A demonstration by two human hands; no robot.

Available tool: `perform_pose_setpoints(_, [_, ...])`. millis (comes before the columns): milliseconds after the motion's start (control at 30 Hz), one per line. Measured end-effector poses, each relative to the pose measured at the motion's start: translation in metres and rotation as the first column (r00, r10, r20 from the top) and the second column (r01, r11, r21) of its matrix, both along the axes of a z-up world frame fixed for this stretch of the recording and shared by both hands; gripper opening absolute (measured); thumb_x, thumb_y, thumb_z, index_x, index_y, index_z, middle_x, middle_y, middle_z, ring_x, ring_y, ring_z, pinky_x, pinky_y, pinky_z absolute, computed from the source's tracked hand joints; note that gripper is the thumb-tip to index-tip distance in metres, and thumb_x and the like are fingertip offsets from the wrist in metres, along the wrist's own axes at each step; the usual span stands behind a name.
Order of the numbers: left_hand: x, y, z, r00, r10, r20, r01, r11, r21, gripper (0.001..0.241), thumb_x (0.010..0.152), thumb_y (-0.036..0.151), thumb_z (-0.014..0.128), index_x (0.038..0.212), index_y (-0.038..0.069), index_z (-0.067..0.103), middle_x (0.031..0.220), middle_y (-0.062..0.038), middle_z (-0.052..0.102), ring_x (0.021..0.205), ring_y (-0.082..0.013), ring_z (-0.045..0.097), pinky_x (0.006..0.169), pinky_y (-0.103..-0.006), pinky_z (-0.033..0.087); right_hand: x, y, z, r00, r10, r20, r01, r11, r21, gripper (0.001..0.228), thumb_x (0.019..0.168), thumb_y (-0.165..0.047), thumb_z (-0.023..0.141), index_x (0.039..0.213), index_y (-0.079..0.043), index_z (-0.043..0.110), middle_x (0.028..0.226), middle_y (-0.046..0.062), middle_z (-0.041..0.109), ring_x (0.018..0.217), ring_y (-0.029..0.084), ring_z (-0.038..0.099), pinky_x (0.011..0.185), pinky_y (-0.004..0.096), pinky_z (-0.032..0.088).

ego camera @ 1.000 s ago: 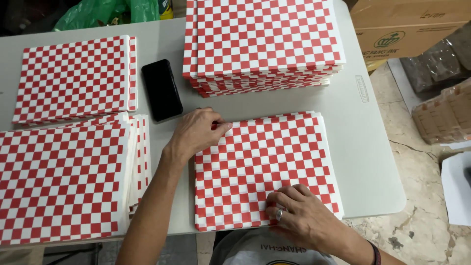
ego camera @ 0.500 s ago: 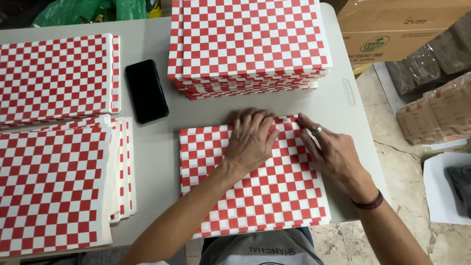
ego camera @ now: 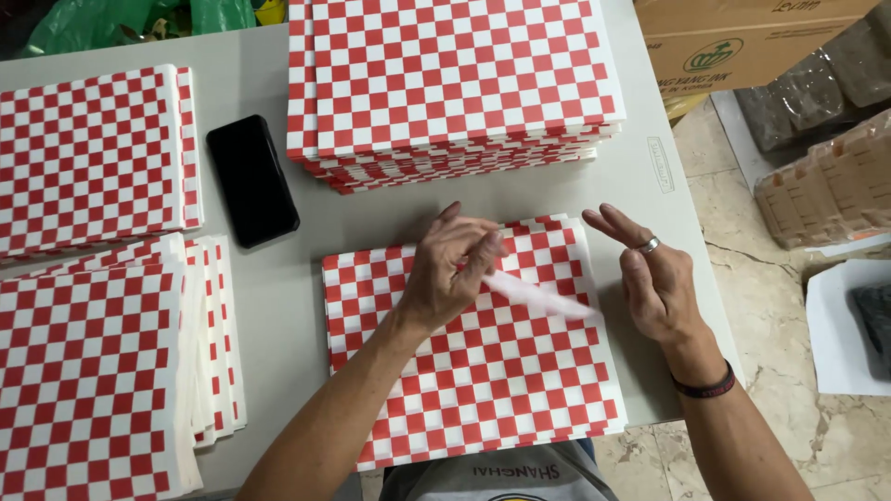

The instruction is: Folding the corners of checkered paper sheets in a stack

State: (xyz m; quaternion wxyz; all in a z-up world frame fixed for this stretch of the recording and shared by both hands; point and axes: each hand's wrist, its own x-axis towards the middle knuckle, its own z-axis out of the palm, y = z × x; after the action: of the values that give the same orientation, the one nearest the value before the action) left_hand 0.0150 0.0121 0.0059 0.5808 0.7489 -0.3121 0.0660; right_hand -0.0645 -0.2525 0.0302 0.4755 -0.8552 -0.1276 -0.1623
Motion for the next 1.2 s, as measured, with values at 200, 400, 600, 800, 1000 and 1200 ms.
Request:
perform_pose_setpoints(200, [0.008, 0.007, 0.009, 0.999, -0.050, -0.017, 0.050, 0.998, 0.039, 0.036, 0.101, 0.031, 0.064, 0.069, 0.014, 0.068, 0.069, -0.001, 0.070, 0.095, -0.0236, 0.073, 0.115, -0.0460, 0.031, 0.001, 0.004, 0.007, 0.998, -0.040, -0.048, 0.034, 0.993, -0.115, 0.052, 0.104, -0.030, 0.037, 0.148, -0.011, 0.055, 0.126, 0.008, 0.073, 0.080, 0.020, 0.073, 0.071, 0.034, 0.053])
perform_pose_setpoints(400, [0.007, 0.012, 0.025, 0.991, -0.092, -0.101, 0.105, 0.986, 0.128, 0.040, 0.095, 0.033, 0.071, 0.063, 0.010, 0.068, 0.109, -0.006, 0.072, 0.121, -0.0347, 0.062, 0.114, -0.0511, 0.034, 0.006, 0.011, 0.015, 0.994, -0.031, -0.103, 0.008, 0.976, -0.215, 0.049, 0.103, -0.029, 0.036, 0.142, -0.011, 0.060, 0.114, 0.009, 0.077, 0.048, 0.025, 0.065, 0.047, 0.036, 0.050])
perform_pose_setpoints(600, [0.007, 0.011, 0.017, 0.995, -0.074, -0.060, 0.083, 0.981, 0.178, 0.032, 0.094, 0.031, 0.072, 0.073, 0.008, 0.070, 0.117, -0.007, 0.072, 0.125, -0.0371, 0.061, 0.109, -0.0507, 0.042, 0.009, 0.018, 0.015, 0.998, 0.047, -0.046, -0.055, 0.980, -0.192, 0.051, 0.100, -0.032, 0.039, 0.140, -0.009, 0.061, 0.112, 0.009, 0.077, 0.043, 0.021, 0.063, 0.040, 0.032, 0.047])
perform_pose_setpoints(800, [0.009, 0.011, 0.008, 0.997, -0.073, -0.028, 0.075, 0.992, 0.106, 0.019, 0.086, 0.022, 0.082, 0.099, 0.013, 0.073, 0.097, -0.004, 0.072, 0.117, -0.0287, 0.066, 0.108, -0.0478, 0.045, 0.006, 0.013, 0.008, 0.996, 0.054, 0.069, -0.049, 0.996, -0.070, 0.058, 0.099, -0.037, 0.036, 0.141, -0.003, 0.058, 0.117, 0.011, 0.075, 0.040, 0.010, 0.057, 0.042, 0.026, 0.044])
perform_pose_setpoints(1000, [0.011, 0.009, -0.012, 0.993, -0.112, -0.033, 0.113, 0.993, 0.042, 0.023, 0.090, 0.033, 0.078, 0.098, 0.016, 0.065, 0.076, 0.001, 0.066, 0.100, -0.0227, 0.068, 0.115, -0.0464, 0.035, 0.007, 0.001, -0.002, 0.999, -0.002, 0.032, 0.002, 1.000, 0.003, 0.056, 0.103, -0.032, 0.031, 0.147, -0.003, 0.050, 0.122, 0.012, 0.073, 0.038, 0.008, 0.055, 0.042, 0.023, 0.041])
perform_pose_setpoints(1200, [0.011, 0.011, 0.019, 0.986, -0.103, -0.128, 0.109, 0.993, 0.045, 0.049, 0.100, 0.035, 0.065, 0.057, 0.013, 0.065, 0.088, -0.002, 0.071, 0.105, -0.0269, 0.069, 0.111, -0.0501, 0.038, 0.010, 0.015, 0.012, 0.994, -0.023, -0.110, 0.008, 0.990, -0.138, 0.053, 0.101, -0.035, 0.037, 0.146, -0.014, 0.057, 0.118, 0.007, 0.076, 0.043, 0.018, 0.061, 0.048, 0.032, 0.048])
